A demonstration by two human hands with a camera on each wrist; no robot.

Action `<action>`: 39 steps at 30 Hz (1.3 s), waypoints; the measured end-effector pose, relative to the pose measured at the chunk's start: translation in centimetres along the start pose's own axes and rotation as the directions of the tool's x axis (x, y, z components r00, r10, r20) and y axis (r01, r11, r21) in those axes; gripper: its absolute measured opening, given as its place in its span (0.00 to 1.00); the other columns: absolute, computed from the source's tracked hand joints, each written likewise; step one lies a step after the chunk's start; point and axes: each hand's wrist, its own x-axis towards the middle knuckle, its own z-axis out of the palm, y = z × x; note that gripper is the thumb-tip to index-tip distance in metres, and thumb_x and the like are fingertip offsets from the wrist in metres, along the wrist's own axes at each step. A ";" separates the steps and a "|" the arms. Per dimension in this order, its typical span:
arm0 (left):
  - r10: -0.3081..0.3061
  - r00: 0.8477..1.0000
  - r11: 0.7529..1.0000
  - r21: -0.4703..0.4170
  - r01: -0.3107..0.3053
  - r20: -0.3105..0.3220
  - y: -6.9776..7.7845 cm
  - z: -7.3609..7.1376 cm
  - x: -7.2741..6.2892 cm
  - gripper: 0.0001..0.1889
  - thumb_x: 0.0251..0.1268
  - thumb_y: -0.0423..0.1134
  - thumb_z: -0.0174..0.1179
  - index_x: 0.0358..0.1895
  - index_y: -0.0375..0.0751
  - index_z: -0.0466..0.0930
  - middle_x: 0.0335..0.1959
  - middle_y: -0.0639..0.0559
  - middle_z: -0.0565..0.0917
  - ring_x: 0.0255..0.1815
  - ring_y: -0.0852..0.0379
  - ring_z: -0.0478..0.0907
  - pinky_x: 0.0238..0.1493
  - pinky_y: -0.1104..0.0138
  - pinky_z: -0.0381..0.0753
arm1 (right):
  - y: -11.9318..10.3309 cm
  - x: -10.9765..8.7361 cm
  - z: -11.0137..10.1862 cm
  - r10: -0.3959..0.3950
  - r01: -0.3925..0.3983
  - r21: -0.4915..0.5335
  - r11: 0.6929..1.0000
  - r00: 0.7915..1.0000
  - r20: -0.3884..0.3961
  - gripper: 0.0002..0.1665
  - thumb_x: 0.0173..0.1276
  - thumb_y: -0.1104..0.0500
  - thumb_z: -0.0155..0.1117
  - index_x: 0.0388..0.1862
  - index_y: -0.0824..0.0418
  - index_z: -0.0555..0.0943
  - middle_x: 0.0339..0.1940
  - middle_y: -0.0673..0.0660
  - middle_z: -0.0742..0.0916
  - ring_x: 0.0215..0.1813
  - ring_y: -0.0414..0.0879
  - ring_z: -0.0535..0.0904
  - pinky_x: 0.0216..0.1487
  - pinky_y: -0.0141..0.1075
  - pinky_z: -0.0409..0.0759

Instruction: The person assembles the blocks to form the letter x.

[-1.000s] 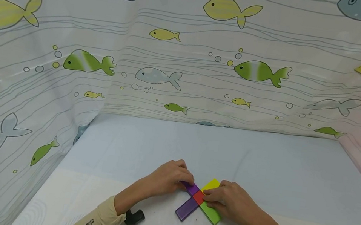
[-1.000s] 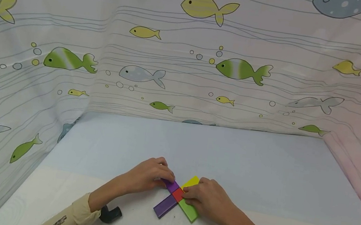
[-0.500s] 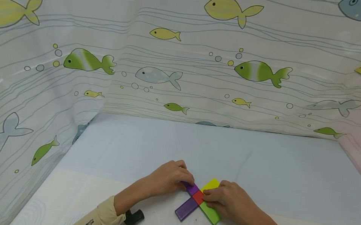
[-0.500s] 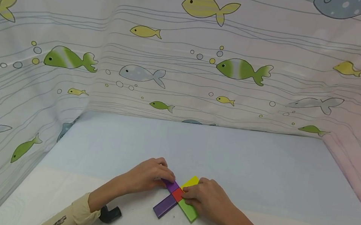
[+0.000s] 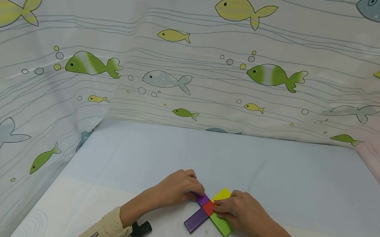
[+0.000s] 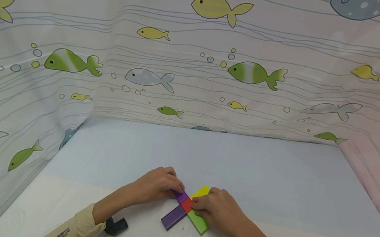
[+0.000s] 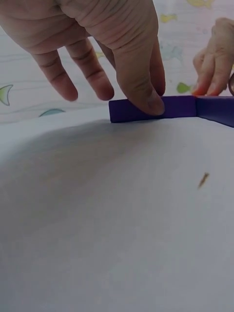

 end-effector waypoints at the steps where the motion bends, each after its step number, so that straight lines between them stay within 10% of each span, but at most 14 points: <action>1: -0.001 1.000 1.000 0.001 0.001 0.001 0.0 0.0 0.0 0.12 0.53 0.36 0.75 0.42 0.50 0.89 0.43 0.64 0.87 0.43 0.61 0.75 0.43 0.74 0.72 | 0.0 0.0 0.0 0.002 -0.002 0.001 1.000 1.000 0.002 0.15 0.58 0.59 0.76 0.45 0.52 0.90 0.45 0.47 0.89 0.31 0.34 0.71 0.31 0.26 0.69; 39: 0.010 1.000 1.000 0.008 -0.010 -0.006 0.2 -0.1 -0.1 0.13 0.56 0.37 0.73 0.45 0.49 0.88 0.47 0.61 0.86 0.49 0.58 0.76 0.50 0.70 0.74 | -0.7 0.2 0.0 -0.044 0.040 -0.079 0.996 0.997 -0.056 0.11 0.56 0.61 0.77 0.39 0.53 0.91 0.41 0.47 0.90 0.34 0.39 0.75 0.36 0.32 0.75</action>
